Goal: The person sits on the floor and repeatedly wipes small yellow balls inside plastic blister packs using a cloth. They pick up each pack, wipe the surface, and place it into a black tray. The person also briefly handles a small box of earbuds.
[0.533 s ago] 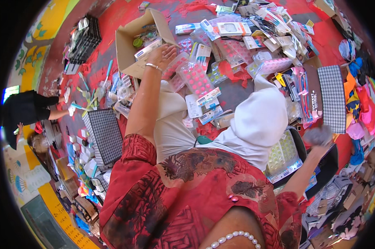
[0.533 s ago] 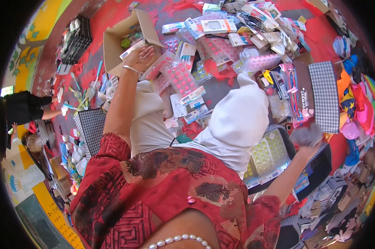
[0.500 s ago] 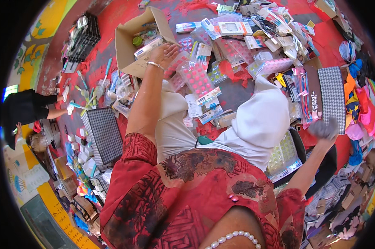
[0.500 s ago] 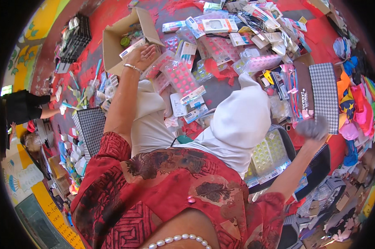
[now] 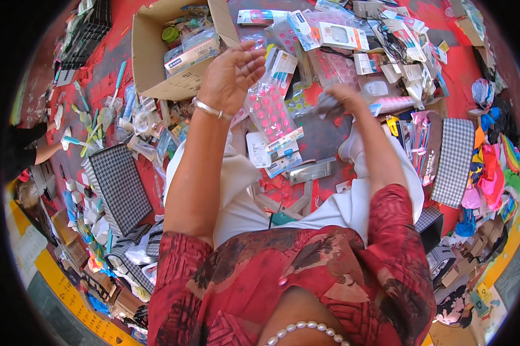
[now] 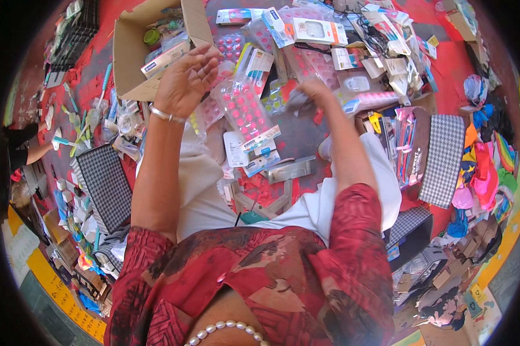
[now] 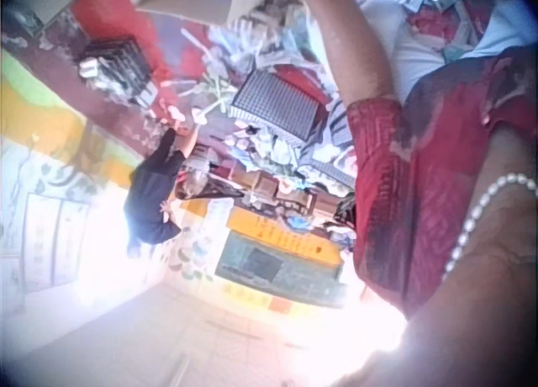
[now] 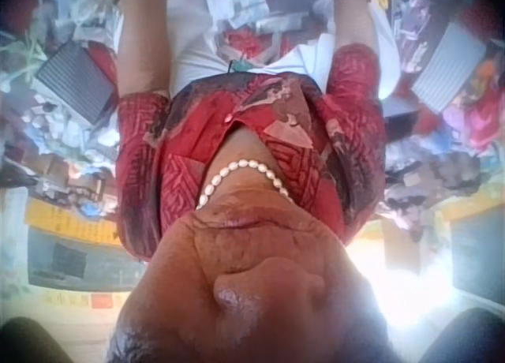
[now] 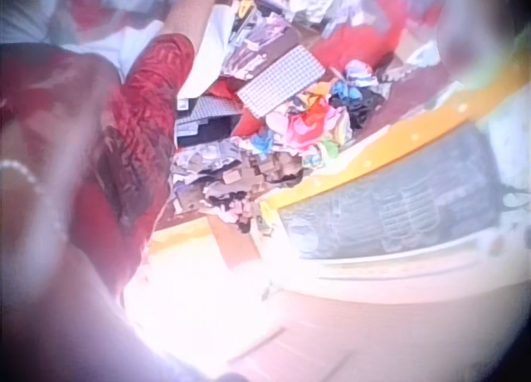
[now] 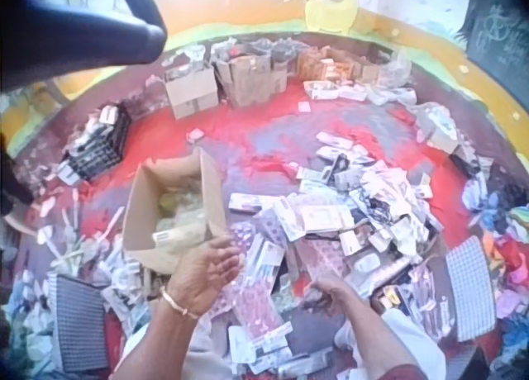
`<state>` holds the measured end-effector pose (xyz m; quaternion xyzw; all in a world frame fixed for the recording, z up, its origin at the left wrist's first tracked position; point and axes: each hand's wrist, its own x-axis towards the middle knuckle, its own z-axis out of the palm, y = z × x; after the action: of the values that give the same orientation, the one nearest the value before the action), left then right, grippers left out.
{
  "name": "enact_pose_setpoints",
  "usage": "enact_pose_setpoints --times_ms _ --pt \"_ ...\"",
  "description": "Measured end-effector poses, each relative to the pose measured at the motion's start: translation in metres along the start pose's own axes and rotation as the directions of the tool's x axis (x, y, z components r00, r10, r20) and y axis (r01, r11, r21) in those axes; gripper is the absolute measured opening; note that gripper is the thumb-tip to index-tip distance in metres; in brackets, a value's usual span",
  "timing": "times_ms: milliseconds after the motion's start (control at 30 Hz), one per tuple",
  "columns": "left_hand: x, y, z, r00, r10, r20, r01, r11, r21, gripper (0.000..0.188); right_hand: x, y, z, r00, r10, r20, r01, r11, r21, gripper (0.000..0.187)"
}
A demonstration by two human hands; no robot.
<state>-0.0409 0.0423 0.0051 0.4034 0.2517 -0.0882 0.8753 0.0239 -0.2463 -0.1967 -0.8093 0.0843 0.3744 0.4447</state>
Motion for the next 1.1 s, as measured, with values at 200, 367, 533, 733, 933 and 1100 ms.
enact_pose_setpoints --times_ms 200,367,533,733,933,1100 --pt "-0.010 0.007 0.003 0.999 -0.035 0.008 0.036 0.999 -0.017 0.032 0.054 0.034 0.105 0.959 -0.242 -0.149 0.103 0.785 -0.611 0.048" --pt "-0.008 0.009 0.000 0.998 -0.069 -0.013 0.069 0.998 0.005 0.032 0.079 0.029 0.125 0.994 -0.106 -0.026 0.050 0.655 -0.754 0.063" --pt "-0.005 0.010 -0.005 0.994 -0.106 0.029 0.106 0.994 0.008 0.041 0.098 0.030 0.127 0.924 -0.370 -0.102 0.099 0.487 -0.868 0.053" --pt "-0.009 0.010 -0.006 0.993 -0.107 0.039 0.108 0.994 -0.008 0.040 0.098 0.039 0.114 0.944 -0.324 -0.057 0.114 0.484 -0.867 0.030" --pt "-0.008 0.010 -0.007 0.994 -0.109 0.028 0.109 0.994 0.008 0.037 0.099 0.018 0.105 0.942 -0.337 -0.002 0.168 0.474 -0.864 0.021" --pt "-0.008 0.012 -0.008 0.996 -0.089 0.018 0.090 0.996 -0.004 0.035 0.085 0.019 0.100 0.914 -0.339 0.223 0.310 0.229 -0.923 0.018"
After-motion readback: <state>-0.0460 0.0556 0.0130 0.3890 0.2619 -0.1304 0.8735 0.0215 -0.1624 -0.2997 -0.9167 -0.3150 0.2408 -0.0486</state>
